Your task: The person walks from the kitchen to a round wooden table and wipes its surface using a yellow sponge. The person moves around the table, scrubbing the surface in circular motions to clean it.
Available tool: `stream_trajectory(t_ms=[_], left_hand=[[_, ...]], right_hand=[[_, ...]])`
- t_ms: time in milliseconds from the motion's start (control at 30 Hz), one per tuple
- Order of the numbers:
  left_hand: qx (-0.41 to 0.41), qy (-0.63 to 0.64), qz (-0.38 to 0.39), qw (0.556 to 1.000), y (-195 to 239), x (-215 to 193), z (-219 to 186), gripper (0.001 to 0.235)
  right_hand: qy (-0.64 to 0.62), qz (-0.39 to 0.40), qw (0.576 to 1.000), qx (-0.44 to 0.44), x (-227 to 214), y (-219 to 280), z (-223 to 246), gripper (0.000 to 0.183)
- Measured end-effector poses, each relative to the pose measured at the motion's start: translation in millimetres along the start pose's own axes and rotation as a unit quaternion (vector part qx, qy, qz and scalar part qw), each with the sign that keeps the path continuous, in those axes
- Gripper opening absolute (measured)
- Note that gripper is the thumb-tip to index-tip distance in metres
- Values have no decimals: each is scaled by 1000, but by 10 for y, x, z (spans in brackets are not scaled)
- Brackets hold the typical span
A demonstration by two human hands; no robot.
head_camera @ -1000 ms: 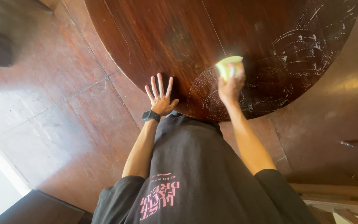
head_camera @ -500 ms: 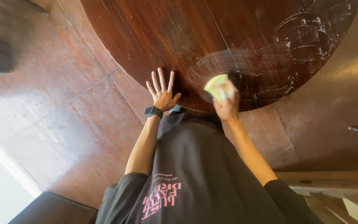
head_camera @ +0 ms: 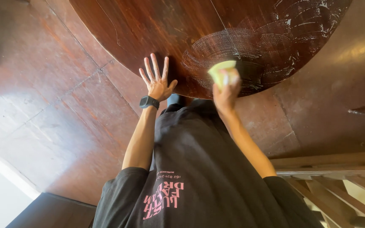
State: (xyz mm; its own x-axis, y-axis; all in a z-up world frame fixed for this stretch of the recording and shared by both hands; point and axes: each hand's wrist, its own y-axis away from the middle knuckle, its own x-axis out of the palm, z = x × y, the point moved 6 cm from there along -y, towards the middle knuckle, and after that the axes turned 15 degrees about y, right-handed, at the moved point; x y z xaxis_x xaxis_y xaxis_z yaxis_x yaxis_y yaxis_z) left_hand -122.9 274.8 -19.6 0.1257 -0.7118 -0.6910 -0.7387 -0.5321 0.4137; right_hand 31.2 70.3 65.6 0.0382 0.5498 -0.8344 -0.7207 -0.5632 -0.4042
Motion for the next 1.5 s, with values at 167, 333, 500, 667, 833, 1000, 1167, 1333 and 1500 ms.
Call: stream_trajectory(t_ms=[167, 333, 500, 667, 833, 1000, 1167, 1333, 1500], left_hand=[[-5, -1, -9, 1000, 21, 5, 10, 96], [-7, -11, -12, 1000, 40, 21, -1, 93], [-15, -12, 0, 1000, 12, 37, 12, 95], [-20, -23, 16, 999, -32, 70, 34, 97], [-24, -26, 23, 999, -23, 54, 52, 98], [1, -38, 14, 999, -47, 79, 68, 99], [5, -39, -1, 999, 5, 45, 3, 95], [48, -31, 17, 998, 8, -64, 145, 93], [209, -62, 14, 976, -149, -373, 448, 70]], right_hand=[[56, 125, 979, -150, 344, 603, 49, 63], [63, 212, 962, -158, 200, 808, -377, 61], [95, 71, 990, -72, -105, 804, -1223, 62], [108, 84, 986, 95, -184, 586, -1330, 64], [103, 56, 990, 81, -72, 494, -632, 60], [80, 135, 982, -106, 240, 866, -165, 75], [55, 110, 991, -43, 35, 921, -458, 65], [151, 44, 981, 116, 35, 955, -683, 66], [162, 41, 962, 215, 303, 595, -290, 69]])
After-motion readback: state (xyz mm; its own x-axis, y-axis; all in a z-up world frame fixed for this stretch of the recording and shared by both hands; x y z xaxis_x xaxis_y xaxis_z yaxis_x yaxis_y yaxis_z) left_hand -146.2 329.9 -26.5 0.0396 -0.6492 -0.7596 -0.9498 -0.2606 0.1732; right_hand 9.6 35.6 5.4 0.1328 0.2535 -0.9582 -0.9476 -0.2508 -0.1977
